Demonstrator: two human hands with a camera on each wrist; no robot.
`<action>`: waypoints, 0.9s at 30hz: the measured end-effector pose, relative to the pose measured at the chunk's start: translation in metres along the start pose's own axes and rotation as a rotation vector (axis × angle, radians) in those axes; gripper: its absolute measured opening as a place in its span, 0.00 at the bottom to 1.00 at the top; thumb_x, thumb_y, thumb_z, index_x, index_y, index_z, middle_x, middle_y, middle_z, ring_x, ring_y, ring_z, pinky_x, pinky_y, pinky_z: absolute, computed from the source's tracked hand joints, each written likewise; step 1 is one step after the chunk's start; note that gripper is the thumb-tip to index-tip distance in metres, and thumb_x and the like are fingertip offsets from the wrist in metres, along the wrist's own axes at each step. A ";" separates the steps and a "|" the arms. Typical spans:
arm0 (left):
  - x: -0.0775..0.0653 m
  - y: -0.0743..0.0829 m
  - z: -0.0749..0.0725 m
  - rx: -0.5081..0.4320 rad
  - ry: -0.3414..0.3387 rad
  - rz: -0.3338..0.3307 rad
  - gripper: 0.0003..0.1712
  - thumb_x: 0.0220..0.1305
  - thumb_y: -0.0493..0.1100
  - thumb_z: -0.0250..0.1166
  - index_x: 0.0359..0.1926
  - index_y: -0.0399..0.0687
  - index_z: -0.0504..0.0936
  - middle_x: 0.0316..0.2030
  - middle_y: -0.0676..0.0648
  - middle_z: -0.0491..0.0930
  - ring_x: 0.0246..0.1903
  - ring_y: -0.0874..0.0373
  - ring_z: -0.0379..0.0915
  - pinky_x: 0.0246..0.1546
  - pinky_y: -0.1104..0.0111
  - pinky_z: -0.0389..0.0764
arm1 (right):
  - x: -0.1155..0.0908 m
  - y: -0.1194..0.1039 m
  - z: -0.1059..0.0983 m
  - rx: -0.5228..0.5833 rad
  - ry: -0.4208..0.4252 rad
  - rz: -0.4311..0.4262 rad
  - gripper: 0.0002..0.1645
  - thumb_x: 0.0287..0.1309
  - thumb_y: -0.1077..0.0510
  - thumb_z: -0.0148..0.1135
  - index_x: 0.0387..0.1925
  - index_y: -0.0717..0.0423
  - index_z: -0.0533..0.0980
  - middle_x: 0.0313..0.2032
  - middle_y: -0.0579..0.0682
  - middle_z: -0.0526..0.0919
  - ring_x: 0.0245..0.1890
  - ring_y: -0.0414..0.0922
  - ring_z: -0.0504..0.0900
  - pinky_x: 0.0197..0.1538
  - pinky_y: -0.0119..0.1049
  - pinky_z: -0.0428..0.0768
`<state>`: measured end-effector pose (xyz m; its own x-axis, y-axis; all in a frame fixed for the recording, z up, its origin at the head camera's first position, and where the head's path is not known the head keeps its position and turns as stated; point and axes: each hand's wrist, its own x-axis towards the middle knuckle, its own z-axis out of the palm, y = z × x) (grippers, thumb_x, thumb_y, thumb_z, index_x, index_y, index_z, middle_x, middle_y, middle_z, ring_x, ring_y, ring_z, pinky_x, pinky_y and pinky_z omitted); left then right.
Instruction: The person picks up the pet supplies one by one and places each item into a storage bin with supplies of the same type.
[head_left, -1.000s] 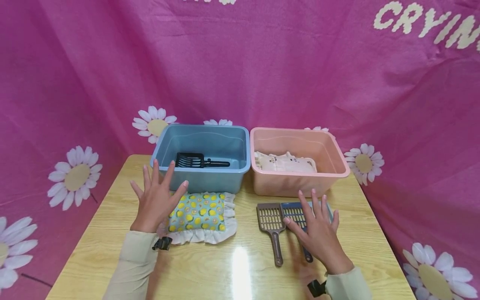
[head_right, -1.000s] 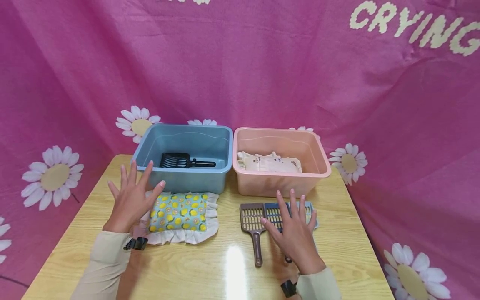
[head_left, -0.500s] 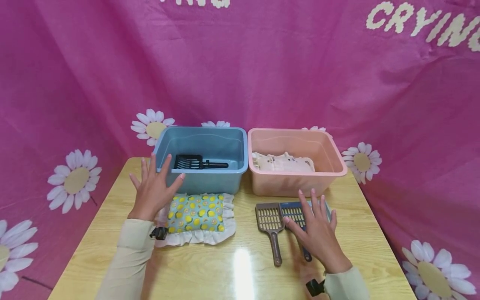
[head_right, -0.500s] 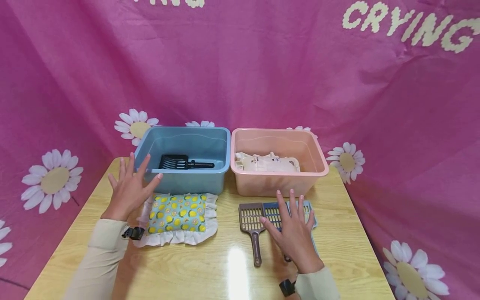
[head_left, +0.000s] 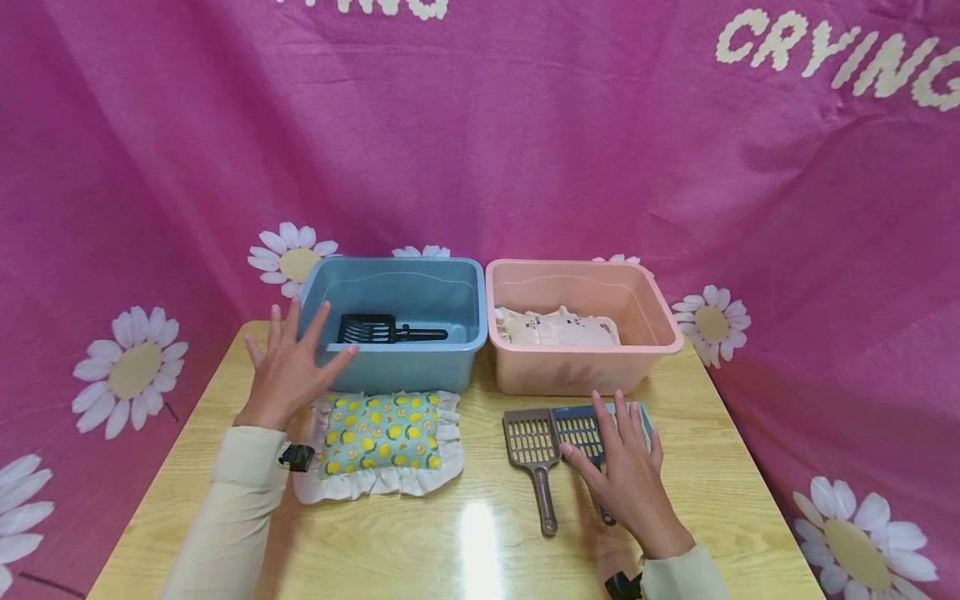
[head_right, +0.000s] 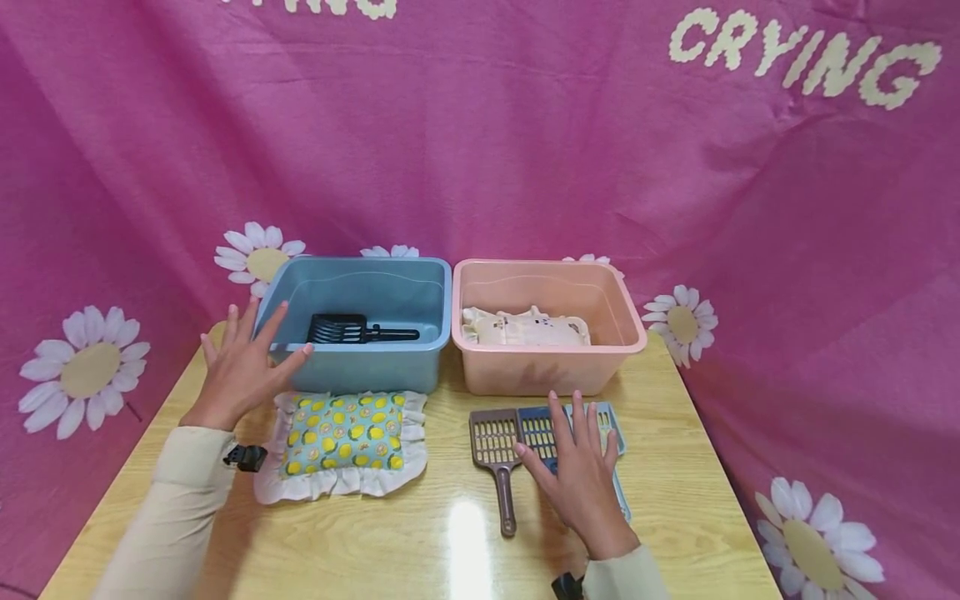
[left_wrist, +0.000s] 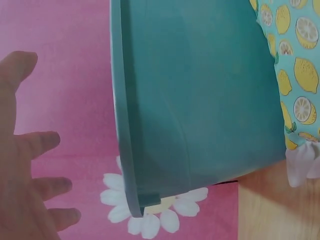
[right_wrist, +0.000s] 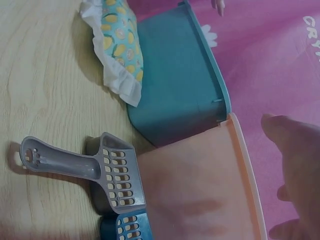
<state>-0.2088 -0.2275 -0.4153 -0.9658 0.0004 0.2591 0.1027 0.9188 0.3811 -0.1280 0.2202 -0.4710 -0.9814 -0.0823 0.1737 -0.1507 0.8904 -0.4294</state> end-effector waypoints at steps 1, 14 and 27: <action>0.002 -0.001 0.001 -0.003 -0.002 -0.001 0.51 0.59 0.73 0.53 0.76 0.61 0.47 0.76 0.39 0.34 0.73 0.37 0.21 0.58 0.28 0.24 | -0.001 0.000 0.000 0.000 0.001 0.000 0.53 0.58 0.29 0.54 0.76 0.46 0.47 0.75 0.62 0.41 0.73 0.64 0.36 0.64 0.72 0.34; 0.023 -0.010 0.012 -0.052 -0.022 -0.024 0.51 0.59 0.70 0.57 0.76 0.58 0.50 0.75 0.40 0.40 0.73 0.40 0.24 0.60 0.29 0.28 | -0.012 0.004 0.001 0.020 0.063 0.010 0.53 0.58 0.30 0.57 0.76 0.44 0.48 0.74 0.62 0.45 0.72 0.65 0.42 0.64 0.73 0.38; 0.030 -0.026 0.017 -0.069 -0.046 -0.058 0.56 0.57 0.74 0.54 0.77 0.55 0.43 0.76 0.40 0.35 0.73 0.37 0.26 0.60 0.28 0.33 | -0.018 0.001 0.004 0.017 0.090 0.025 0.51 0.57 0.33 0.60 0.74 0.49 0.53 0.73 0.63 0.51 0.70 0.64 0.52 0.64 0.71 0.47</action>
<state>-0.2448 -0.2444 -0.4320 -0.9804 -0.0327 0.1943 0.0605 0.8886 0.4547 -0.1111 0.2206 -0.4783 -0.9704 -0.0189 0.2408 -0.1288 0.8838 -0.4497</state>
